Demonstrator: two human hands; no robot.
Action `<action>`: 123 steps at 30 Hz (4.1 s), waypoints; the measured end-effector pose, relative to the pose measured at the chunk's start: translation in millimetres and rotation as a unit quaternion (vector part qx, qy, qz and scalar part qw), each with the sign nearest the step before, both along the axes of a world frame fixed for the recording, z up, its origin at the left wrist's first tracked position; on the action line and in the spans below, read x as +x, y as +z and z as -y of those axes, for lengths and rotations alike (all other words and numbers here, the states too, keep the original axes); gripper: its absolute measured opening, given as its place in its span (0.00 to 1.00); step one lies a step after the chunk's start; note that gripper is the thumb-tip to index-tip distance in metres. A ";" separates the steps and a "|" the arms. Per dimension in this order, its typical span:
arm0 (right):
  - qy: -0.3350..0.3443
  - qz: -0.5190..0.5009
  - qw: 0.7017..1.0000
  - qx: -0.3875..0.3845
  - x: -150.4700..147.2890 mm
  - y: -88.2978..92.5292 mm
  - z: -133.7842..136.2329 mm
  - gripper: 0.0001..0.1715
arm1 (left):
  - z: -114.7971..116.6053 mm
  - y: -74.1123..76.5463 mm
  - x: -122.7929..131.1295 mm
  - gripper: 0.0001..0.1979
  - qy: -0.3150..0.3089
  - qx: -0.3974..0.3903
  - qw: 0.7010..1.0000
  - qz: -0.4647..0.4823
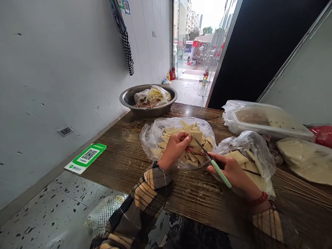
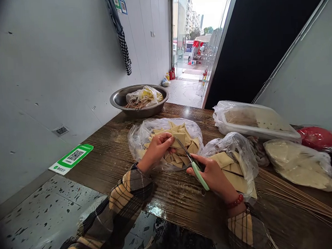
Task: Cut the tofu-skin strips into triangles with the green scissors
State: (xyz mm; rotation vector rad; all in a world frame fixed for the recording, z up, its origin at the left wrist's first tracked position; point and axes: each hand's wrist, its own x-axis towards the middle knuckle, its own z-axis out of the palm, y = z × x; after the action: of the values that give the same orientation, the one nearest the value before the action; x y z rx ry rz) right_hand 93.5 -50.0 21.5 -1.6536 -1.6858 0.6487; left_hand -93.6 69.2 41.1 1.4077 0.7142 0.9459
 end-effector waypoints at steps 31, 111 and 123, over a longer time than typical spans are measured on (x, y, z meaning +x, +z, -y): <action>-0.051 -0.198 0.979 -0.009 0.5 -4.0 -3.7 0.34 | -2.5 5.4 -4.5 0.12 0.045 0.011 0.999 0.026; 0.129 -0.089 0.985 -0.078 16.3 28.2 15.5 0.33 | -3.3 1.9 -7.8 0.11 -0.007 -0.113 0.966 0.232; 0.123 -0.151 0.977 -0.089 8.3 29.8 15.6 0.33 | 6.6 2.5 -7.1 0.14 -0.018 -0.115 0.978 0.175</action>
State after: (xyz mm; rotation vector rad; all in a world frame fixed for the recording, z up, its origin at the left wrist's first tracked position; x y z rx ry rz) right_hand 101.8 -65.6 51.3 -1.3868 -1.6557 1.1394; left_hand -100.7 62.6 43.7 1.0140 0.5122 1.0155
